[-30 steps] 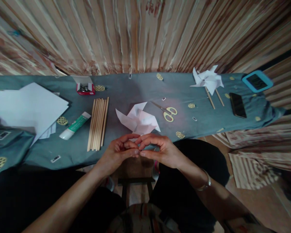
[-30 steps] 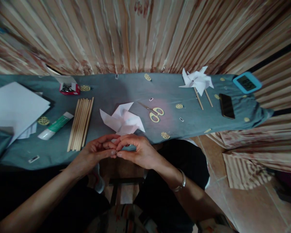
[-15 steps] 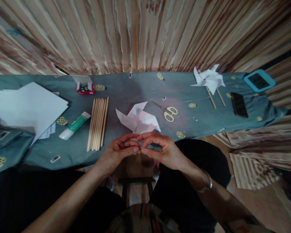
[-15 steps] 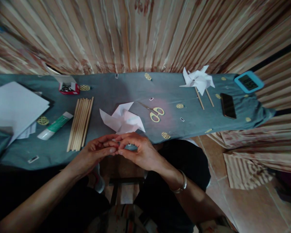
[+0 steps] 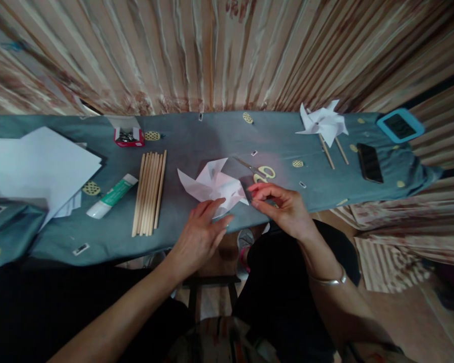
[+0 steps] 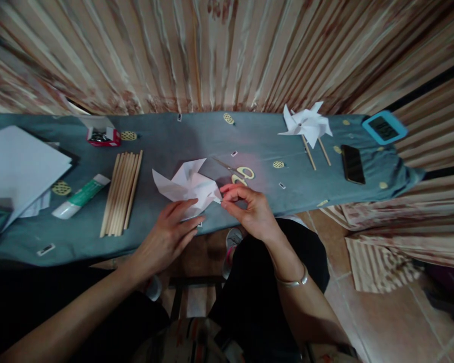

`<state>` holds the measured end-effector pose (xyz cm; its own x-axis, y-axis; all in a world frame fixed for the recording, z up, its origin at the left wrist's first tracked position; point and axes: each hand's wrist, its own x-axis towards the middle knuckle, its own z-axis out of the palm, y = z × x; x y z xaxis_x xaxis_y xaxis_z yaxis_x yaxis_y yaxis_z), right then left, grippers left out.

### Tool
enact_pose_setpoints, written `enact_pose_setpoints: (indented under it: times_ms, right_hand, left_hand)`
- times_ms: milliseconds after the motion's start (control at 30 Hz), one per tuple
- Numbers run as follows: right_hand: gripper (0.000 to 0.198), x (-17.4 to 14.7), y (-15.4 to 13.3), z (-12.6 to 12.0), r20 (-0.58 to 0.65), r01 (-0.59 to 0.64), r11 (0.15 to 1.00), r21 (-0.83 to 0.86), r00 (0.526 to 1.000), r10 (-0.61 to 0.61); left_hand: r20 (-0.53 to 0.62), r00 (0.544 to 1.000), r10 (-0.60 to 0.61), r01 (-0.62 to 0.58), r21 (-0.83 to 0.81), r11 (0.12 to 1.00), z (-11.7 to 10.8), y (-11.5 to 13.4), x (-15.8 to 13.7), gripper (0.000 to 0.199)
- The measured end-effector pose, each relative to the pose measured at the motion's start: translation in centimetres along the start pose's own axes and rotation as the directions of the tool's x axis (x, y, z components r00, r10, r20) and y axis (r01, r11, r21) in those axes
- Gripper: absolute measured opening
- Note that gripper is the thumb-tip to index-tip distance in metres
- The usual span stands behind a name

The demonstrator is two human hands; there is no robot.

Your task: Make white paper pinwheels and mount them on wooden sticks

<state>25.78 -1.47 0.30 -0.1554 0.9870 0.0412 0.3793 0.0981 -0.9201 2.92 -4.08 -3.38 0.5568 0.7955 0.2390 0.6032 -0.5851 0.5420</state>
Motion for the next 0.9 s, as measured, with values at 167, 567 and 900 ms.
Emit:
enact_pose_setpoints:
  times_ms: [167, 567, 900]
  right_hand:
    - [0.005, -0.3, -0.1, 0.7, 0.033, 0.01, 0.998, -0.06, 0.999, -0.008]
    - [0.008, -0.4, -1.0, 2.8, 0.145, 0.132, 0.964, -0.232, 0.984, -0.1]
    - [0.013, 0.5, -1.5, 4.6, 0.324, 0.248, 0.914, -0.321, 0.936, -0.14]
  left_hand:
    - [0.095, 0.995, 0.014, -0.033, 0.198, 0.98, 1.5, -0.2, 0.0, 0.037]
    - [0.021, 0.991, -0.13, 0.131, -0.058, 0.99, 1.1, -0.4, -0.1, 0.037]
    - [0.058, 0.971, -0.234, 0.24, -0.31, 0.92, 0.4, -0.6, 0.2, 0.036]
